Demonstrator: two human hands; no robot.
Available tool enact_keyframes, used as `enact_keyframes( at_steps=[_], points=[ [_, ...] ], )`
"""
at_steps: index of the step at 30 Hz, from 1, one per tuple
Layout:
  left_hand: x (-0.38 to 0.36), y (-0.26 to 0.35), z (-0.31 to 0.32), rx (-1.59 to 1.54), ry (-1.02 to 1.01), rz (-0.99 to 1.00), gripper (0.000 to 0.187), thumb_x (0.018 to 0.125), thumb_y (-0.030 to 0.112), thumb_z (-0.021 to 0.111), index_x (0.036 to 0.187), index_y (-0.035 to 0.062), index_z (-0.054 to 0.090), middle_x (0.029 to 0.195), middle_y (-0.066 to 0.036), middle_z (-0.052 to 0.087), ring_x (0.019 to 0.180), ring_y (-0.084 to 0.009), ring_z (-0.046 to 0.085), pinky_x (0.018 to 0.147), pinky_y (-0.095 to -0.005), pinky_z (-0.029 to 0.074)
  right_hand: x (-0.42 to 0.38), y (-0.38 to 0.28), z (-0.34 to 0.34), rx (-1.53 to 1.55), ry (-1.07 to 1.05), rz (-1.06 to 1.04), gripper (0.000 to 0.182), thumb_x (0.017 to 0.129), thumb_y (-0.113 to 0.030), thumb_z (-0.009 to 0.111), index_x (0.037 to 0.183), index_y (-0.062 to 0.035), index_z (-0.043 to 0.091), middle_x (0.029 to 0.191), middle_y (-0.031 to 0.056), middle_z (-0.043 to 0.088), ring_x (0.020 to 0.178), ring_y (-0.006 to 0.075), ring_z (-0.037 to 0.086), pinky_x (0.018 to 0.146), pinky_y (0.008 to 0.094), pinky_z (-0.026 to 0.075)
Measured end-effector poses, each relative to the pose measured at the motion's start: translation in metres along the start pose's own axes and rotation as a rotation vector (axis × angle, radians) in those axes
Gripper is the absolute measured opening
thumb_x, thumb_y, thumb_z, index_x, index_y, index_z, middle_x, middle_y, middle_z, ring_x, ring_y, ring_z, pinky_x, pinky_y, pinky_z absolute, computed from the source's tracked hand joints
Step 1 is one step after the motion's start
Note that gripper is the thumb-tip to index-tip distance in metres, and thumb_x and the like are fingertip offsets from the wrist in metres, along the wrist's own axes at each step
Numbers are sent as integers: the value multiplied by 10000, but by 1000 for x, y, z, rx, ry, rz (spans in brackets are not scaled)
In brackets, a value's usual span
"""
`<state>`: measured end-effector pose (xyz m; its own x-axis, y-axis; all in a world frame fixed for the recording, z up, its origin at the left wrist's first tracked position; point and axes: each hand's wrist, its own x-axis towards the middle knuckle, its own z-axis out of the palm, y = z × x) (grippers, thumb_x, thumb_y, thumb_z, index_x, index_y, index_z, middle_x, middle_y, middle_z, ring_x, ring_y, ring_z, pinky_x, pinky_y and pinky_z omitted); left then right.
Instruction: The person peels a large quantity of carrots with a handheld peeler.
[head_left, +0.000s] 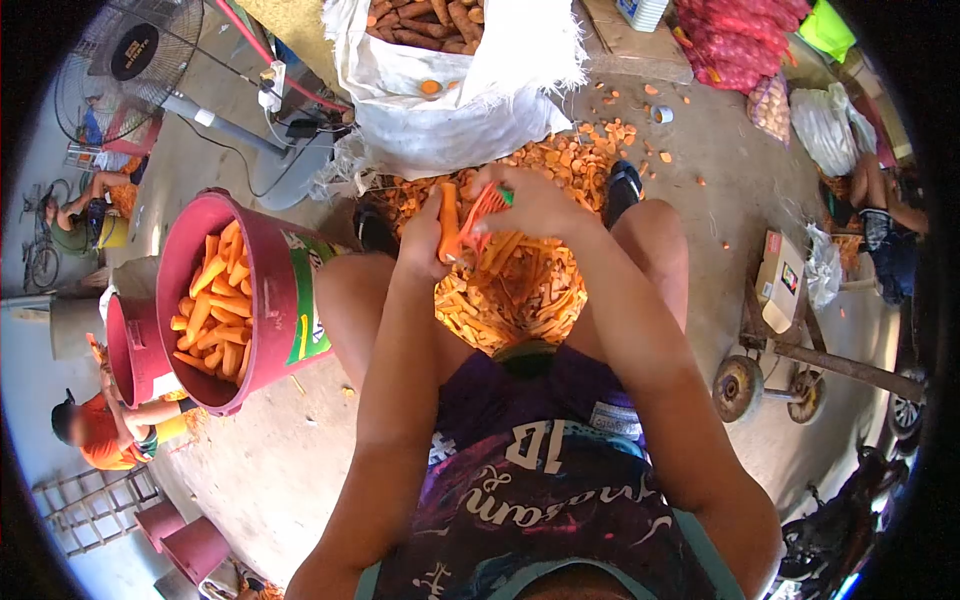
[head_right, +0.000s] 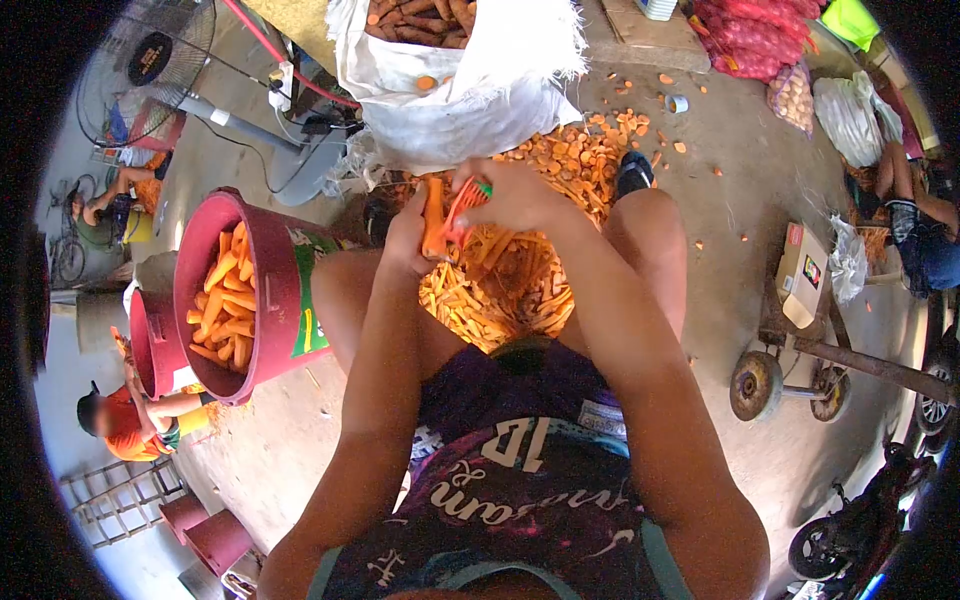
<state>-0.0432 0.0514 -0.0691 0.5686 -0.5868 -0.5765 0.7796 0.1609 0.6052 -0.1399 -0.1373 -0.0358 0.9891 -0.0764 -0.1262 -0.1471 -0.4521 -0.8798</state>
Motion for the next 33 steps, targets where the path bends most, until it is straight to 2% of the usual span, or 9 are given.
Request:
enact_keyframes(
  at_steps=[8, 11, 14, 16, 18, 22, 26, 32, 33],
  points=[
    [-10, 8, -9, 291, -124, -134, 450, 1123, 475, 474, 1213, 70, 647, 928, -55, 660, 747, -180, 660, 608, -360, 565, 15, 29, -46, 43, 373, 272, 508, 822, -285, 895, 1238, -112, 662, 1185, 127, 717, 1122, 247, 685, 991, 404, 517],
    [-20, 10, -1, 213, -178, -140, 448, 1117, 465, 504, 1255, 56, 622, 915, -39, 646, 730, -170, 620, 609, -303, 507, 13, 32, -48, -180, 390, 232, 553, 845, -356, 843, 1277, -96, 617, 1106, 196, 740, 1050, 356, 714, 916, 461, 550],
    [-11, 3, -4, 428, 155, -53, 462, 1116, 473, 498, 1255, 48, 618, 905, -32, 638, 737, -169, 613, 608, -302, 489, 5, 39, -33, -338, 322, 162, 530, 870, -334, 812, 1289, -95, 593, 1094, 211, 731, 1059, 402, 698, 911, 493, 546],
    [-8, 12, -9, 402, 93, 36, 469, 1117, 470, 489, 1255, 40, 614, 942, -47, 654, 781, -167, 631, 649, -305, 512, 2, 36, -29, -362, 298, 151, 436, 905, -273, 766, 1270, -91, 611, 1088, 219, 725, 1052, 427, 690, 906, 518, 541],
    [-8, 27, -5, 21, -294, 313, 541, 1102, 557, 432, 1219, 65, 625, 970, -88, 672, 864, -238, 659, 778, -383, 539, 1, 30, -29, -352, 272, 170, 409, 919, -264, 762, 1261, -89, 621, 1093, 207, 719, 1062, 410, 686, 914, 498, 536],
    [-26, 44, 2, 158, -226, 19, 580, 1116, 597, 350, 1227, 99, 626, 983, -59, 693, 843, -226, 674, 779, -425, 545, 0, 11, -19, -330, 207, 115, 343, 948, -243, 732, 1238, -86, 636, 1098, 199, 713, 1065, 399, 681, 916, 480, 533],
    [-27, 26, 14, 291, -125, 136, 567, 1088, 592, 477, 1206, 62, 640, 906, -52, 649, 689, -157, 590, 627, -300, 494, 3, 6, -8, -287, 204, 79, 314, 954, -237, 717, 1211, -71, 647, 1096, 200, 712, 1053, 403, 679, 909, 483, 535],
    [-14, 2, 11, 704, -23, 389, 431, 1065, 478, 613, 1108, 54, 673, 771, 23, 575, 669, -63, 536, 555, -245, 419, 6, 0, 7, -370, 226, 4, 281, 953, -221, 697, 1173, -50, 661, 1060, 209, 716, 1035, 419, 680, 905, 502, 539],
    [-13, 5, 8, 768, -66, 364, 460, 1098, 415, 577, 1253, -12, 648, 919, 26, 655, 704, -43, 539, 595, -238, 443, 8, 1, 11, -393, 232, -5, 275, 947, -208, 687, 1173, -52, 664, 1065, 217, 717, 1045, 424, 679, 910, 503, 540]
  ],
)
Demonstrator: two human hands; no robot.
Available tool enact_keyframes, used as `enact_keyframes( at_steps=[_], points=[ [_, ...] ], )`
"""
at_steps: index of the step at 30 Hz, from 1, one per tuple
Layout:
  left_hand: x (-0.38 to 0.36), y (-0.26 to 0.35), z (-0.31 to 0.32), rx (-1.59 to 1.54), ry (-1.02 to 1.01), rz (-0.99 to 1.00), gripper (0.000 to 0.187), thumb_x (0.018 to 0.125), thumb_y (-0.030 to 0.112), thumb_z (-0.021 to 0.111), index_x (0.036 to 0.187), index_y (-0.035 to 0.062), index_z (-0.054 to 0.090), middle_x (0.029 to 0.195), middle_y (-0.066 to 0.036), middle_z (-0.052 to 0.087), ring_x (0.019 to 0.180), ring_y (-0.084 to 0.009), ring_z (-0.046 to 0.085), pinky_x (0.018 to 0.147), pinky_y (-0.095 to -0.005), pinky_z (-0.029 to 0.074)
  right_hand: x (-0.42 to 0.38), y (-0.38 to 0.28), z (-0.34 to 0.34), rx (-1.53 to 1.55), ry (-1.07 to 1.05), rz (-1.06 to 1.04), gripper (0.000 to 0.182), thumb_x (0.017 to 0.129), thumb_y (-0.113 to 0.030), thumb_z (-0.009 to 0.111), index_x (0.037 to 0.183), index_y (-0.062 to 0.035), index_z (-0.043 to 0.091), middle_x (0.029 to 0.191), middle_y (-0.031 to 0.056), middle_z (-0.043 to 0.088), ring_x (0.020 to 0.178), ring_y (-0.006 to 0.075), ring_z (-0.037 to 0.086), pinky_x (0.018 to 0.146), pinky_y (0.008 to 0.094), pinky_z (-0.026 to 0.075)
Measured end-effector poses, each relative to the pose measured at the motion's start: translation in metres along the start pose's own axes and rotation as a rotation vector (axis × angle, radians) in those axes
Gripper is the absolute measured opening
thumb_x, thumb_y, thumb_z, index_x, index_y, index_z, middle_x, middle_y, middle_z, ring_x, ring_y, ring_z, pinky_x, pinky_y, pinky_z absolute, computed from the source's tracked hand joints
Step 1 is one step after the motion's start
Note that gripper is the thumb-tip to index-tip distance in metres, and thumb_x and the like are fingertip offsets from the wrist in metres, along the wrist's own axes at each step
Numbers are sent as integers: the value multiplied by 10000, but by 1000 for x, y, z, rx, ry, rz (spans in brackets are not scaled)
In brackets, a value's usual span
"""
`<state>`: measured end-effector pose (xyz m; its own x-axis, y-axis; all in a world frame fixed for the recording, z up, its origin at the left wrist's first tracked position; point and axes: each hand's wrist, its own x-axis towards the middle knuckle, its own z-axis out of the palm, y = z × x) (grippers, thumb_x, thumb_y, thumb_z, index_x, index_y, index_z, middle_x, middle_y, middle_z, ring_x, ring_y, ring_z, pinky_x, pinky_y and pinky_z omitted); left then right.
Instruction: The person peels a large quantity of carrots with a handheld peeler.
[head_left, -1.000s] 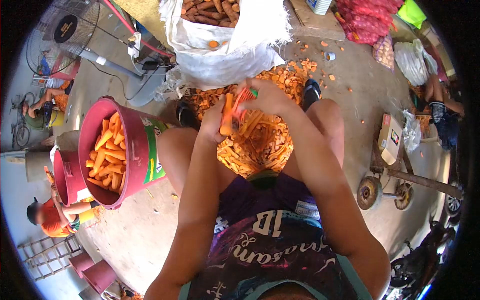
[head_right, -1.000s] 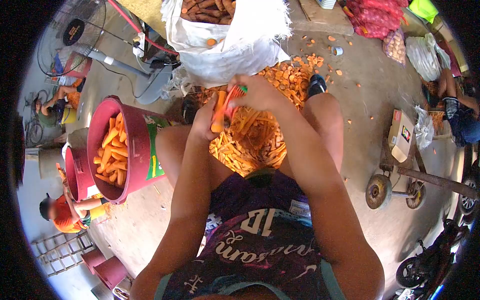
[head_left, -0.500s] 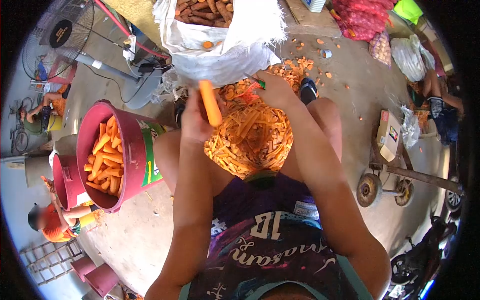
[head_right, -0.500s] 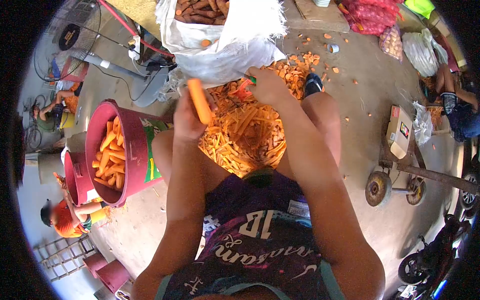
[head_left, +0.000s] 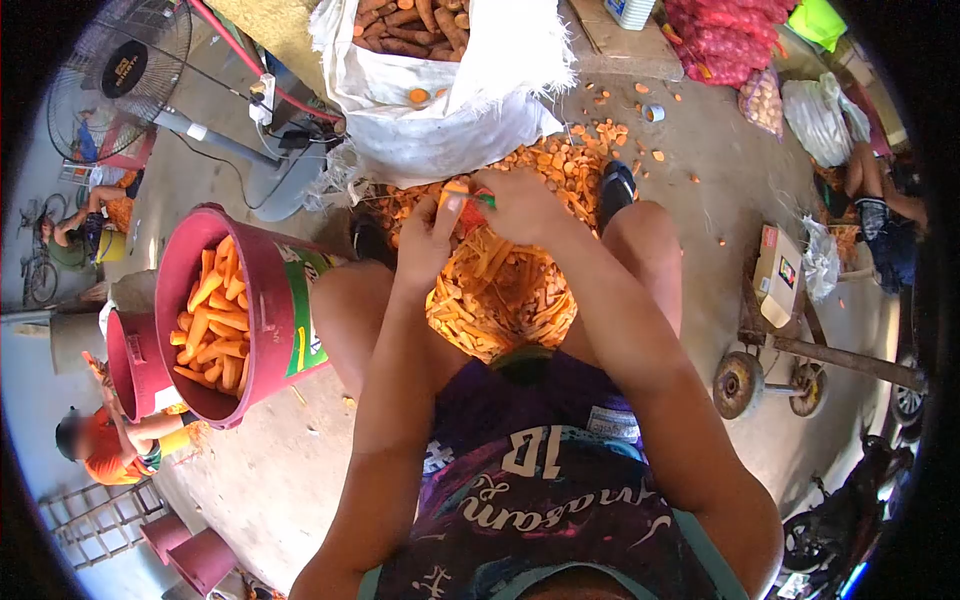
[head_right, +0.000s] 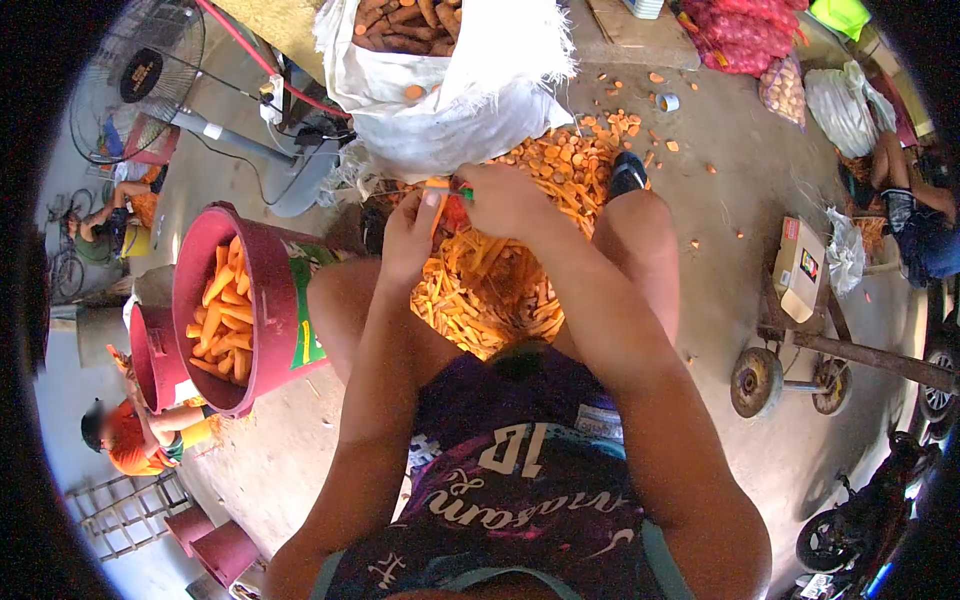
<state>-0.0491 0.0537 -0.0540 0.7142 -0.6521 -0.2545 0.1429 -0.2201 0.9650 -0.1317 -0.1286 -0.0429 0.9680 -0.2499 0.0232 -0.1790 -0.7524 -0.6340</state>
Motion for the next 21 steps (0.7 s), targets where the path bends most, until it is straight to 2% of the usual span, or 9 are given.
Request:
enact_keyframes(
  at_steps=[1, 3, 4, 7, 10, 11, 13, 19, 21],
  points=[
    [2, -4, 1, 1, -1, 2, 460, 1098, 415, 577, 1253, -12, 648, 919, 26, 655, 704, -43, 539, 595, -238, 443, 1, 1, 3, -22, 7, -9, 271, 941, -194, 677, 1174, -54, 667, 1070, 226, 718, 1055, 430, 678, 916, 505, 542],
    [6, -11, 9, 36, 79, 274, 427, 1067, 456, 616, 1097, 34, 681, 749, 34, 560, 641, -57, 506, 565, -246, 409, 5, 6, -2, -64, -89, 105, 283, 933, -175, 669, 1185, -47, 668, 1086, 231, 720, 1073, 427, 680, 925, 503, 542],
    [0, 7, 14, 38, 73, 285, 427, 1067, 456, 616, 1097, 34, 681, 749, 34, 560, 641, -57, 506, 565, -246, 409, 11, 9, -7, -106, -180, 216, 297, 924, -156, 662, 1196, -39, 669, 1103, 235, 722, 1092, 423, 682, 934, 501, 542],
    [-19, 29, 12, -106, -76, 301, 417, 1070, 447, 613, 1088, 35, 676, 749, 29, 562, 630, -68, 505, 565, -258, 414, 12, 24, -9, -201, -324, 208, 316, 897, -118, 615, 1179, 11, 680, 1150, 229, 727, 1115, 417, 685, 961, 508, 545],
    [-7, 17, -6, -196, 107, -45, 367, 1063, 407, 640, 1079, 41, 662, 775, 11, 577, 622, -78, 514, 557, -262, 421, 8, 17, -14, -92, -235, 237, 299, 914, -125, 617, 1171, 11, 684, 1147, 223, 729, 1112, 419, 685, 959, 500, 546],
    [-4, 17, -13, -199, 108, -44, 367, 1063, 407, 640, 1079, 41, 662, 775, 11, 577, 622, -78, 514, 557, -262, 421, 7, 19, -17, -95, -236, 236, 299, 914, -125, 617, 1171, 11, 684, 1147, 223, 729, 1112, 419, 685, 959, 500, 546],
    [1, 16, -24, -13, 116, -195, 363, 1053, 403, 658, 1098, 42, 665, 788, 6, 583, 617, -85, 518, 549, -266, 429, -1, 29, -25, 30, -180, 154, 392, 942, -216, 666, 1283, -25, 643, 1174, 208, 727, 1132, 398, 681, 958, 498, 533],
    [23, 46, -42, -64, 184, -243, 375, 1036, 404, 679, 1160, 51, 658, 817, -1, 607, 624, -107, 561, 537, -278, 457, -1, 32, -81, 21, -60, 264, 367, 943, -221, 668, 1254, -28, 644, 1135, 226, 723, 1097, 413, 681, 932, 498, 527],
    [31, 48, -53, -79, 138, -224, 373, 1043, 413, 664, 1155, 57, 652, 838, -10, 619, 620, -114, 564, 538, -276, 460, -4, 27, -88, 61, -49, 262, 287, 951, -202, 648, 1169, -17, 657, 1105, 244, 707, 1066, 431, 675, 924, 519, 528]
  ],
)
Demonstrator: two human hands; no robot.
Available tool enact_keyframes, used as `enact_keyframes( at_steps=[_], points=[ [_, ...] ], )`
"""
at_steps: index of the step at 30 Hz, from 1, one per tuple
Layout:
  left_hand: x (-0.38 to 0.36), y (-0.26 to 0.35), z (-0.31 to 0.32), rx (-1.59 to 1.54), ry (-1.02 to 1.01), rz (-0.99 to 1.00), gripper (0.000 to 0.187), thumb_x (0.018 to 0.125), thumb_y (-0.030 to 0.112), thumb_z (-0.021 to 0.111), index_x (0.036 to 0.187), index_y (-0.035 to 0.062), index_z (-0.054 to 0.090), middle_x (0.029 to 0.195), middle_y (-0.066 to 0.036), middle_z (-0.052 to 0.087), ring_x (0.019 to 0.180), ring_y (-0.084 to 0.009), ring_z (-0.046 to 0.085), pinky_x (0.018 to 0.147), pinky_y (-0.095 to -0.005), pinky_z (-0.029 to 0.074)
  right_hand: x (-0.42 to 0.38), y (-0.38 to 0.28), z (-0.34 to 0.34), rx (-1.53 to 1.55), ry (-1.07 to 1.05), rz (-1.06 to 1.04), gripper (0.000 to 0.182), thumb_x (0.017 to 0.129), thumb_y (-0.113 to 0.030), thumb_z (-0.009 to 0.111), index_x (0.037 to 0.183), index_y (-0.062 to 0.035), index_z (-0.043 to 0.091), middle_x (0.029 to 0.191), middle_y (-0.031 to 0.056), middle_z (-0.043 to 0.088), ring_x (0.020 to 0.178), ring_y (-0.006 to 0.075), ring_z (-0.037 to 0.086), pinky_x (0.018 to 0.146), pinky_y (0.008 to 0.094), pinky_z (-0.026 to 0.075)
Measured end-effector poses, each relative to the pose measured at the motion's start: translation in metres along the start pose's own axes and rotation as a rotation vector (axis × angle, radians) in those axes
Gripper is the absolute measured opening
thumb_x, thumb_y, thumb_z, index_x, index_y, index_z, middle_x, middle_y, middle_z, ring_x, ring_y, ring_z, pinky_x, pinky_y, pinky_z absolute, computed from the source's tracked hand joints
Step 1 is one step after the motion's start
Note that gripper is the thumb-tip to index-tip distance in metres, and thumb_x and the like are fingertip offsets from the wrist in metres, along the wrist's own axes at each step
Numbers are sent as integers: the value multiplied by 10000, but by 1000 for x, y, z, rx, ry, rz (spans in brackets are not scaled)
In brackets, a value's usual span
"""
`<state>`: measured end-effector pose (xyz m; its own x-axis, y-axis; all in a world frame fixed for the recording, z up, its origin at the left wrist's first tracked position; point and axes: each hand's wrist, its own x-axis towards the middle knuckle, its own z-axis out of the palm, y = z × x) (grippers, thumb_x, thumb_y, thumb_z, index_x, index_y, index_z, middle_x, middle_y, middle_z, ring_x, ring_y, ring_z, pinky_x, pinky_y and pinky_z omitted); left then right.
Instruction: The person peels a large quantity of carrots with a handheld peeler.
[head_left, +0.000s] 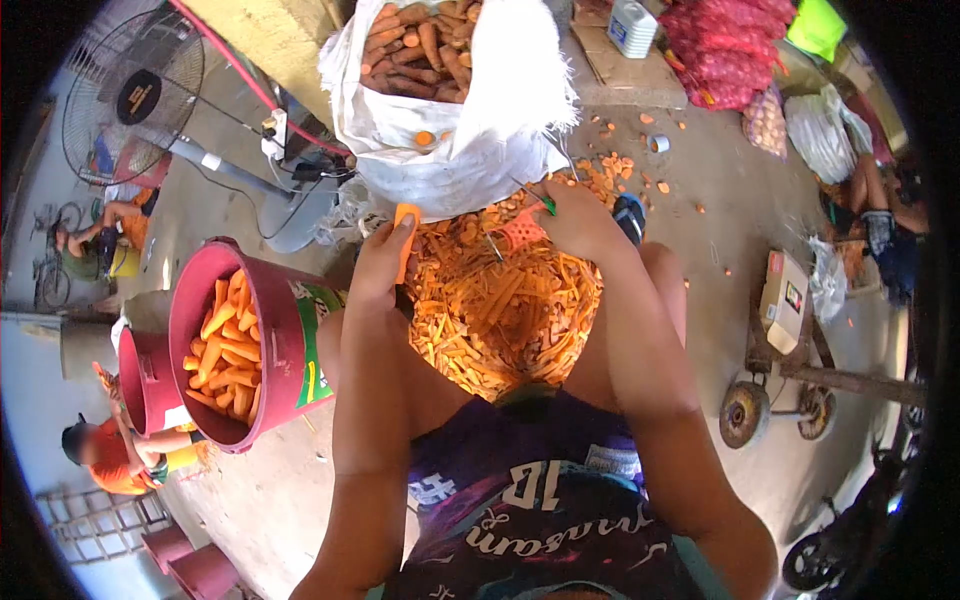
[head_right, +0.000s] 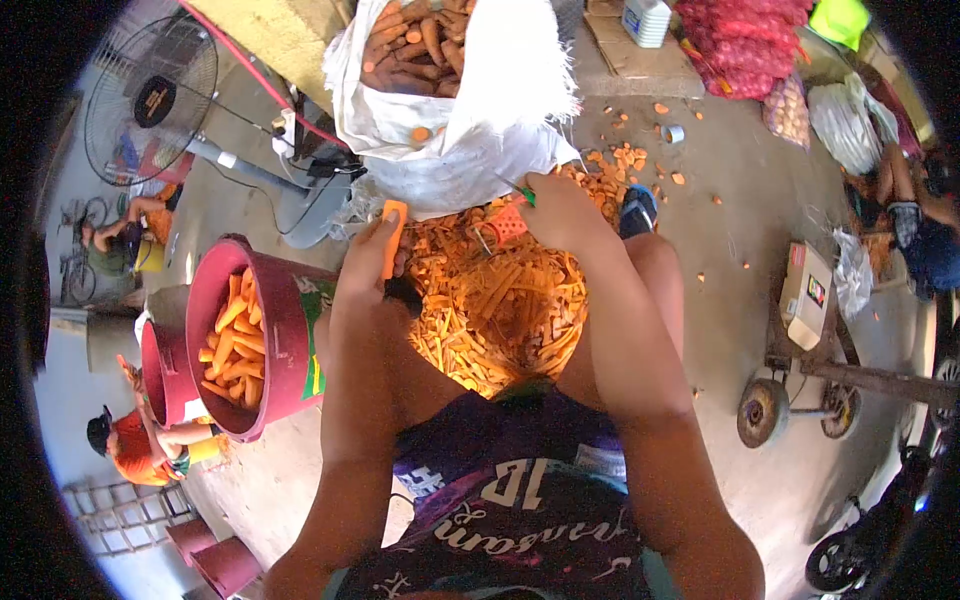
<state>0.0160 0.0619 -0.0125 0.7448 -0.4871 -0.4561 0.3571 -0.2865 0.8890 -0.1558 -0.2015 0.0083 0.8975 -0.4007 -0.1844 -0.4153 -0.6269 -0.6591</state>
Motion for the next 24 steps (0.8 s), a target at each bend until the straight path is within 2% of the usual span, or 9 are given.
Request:
enact_keyframes(
  at_steps=[3, 5, 7, 8, 10, 16, 18, 20, 24],
  points=[
    [28, -23, -52, -509, 16, 136, 355, 1030, 418, 676, 1166, 91, 650, 922, -22, 658, 692, -138, 607, 548, -256, 462, 2, 11, 3, -80, 34, -10, 271, 946, -187, 647, 1160, -20, 641, 1075, 254, 701, 1039, 444, 677, 892, 530, 532],
    [4, 3, -79, -917, -37, 633, 359, 1000, 416, 706, 1171, 106, 651, 983, -23, 688, 797, -149, 641, 593, -281, 499, 2, 12, -1, -67, 20, 1, 261, 942, -174, 644, 1156, -25, 637, 1064, 251, 702, 1039, 447, 674, 889, 535, 530],
    [-8, 13, -124, -1539, -411, 712, 541, 964, 550, 686, 1191, 60, 649, 1012, -60, 701, 909, -177, 635, 799, -361, 520, -1, 17, -3, -48, 7, 32, 252, 937, -162, 641, 1152, -31, 634, 1052, 247, 703, 1040, 450, 672, 886, 539, 528],
    [-6, 24, -134, -1534, -62, 916, 542, 971, 538, 677, 1187, 41, 655, 1034, -72, 703, 913, -174, 621, 820, -337, 495, 0, 20, -2, -32, -15, 55, 242, 932, -157, 640, 1141, -34, 636, 1038, 244, 704, 1031, 451, 672, 878, 545, 524],
    [-8, 45, -144, -1373, 49, 886, 463, 995, 480, 675, 1199, 65, 676, 1049, -50, 733, 895, -180, 632, 816, -336, 476, 7, 21, -1, -10, -36, 67, 232, 926, -152, 640, 1129, -38, 638, 1025, 240, 704, 1022, 451, 673, 870, 550, 520],
    [71, 87, -106, -871, -407, 704, 365, 1054, 363, 624, 1293, 89, 644, 984, -31, 654, 892, -172, 591, 844, -346, 477, 34, 12, 3, -22, 34, -106, 165, 920, -122, 637, 1058, -31, 631, 955, 232, 685, 945, 463, 661, 831, 562, 501],
    [111, 99, -65, -698, -90, 557, 330, 1059, 295, 624, 1333, 111, 632, 1012, -14, 633, 930, -163, 587, 855, -348, 484, 44, 13, 3, 4, 29, -86, 172, 934, -105, 633, 1091, -39, 650, 977, 232, 697, 966, 457, 667, 837, 551, 507],
    [142, 123, -19, -484, -15, 411, 304, 1065, 246, 612, 1335, 107, 624, 1057, -3, 624, 953, -163, 584, 871, -353, 492, 53, 13, 3, 32, 21, -65, 187, 947, -89, 630, 1124, -46, 670, 999, 232, 709, 988, 450, 672, 843, 539, 512],
    [240, 149, 30, -252, -152, 279, 293, 1029, 210, 690, 1295, 91, 662, 1029, -7, 660, 935, -165, 632, 847, -343, 512, 71, 4, -8, -45, -69, -14, 203, 927, -56, 605, 1112, -67, 686, 993, 226, 720, 972, 442, 688, 833, 535, 528]
  ],
)
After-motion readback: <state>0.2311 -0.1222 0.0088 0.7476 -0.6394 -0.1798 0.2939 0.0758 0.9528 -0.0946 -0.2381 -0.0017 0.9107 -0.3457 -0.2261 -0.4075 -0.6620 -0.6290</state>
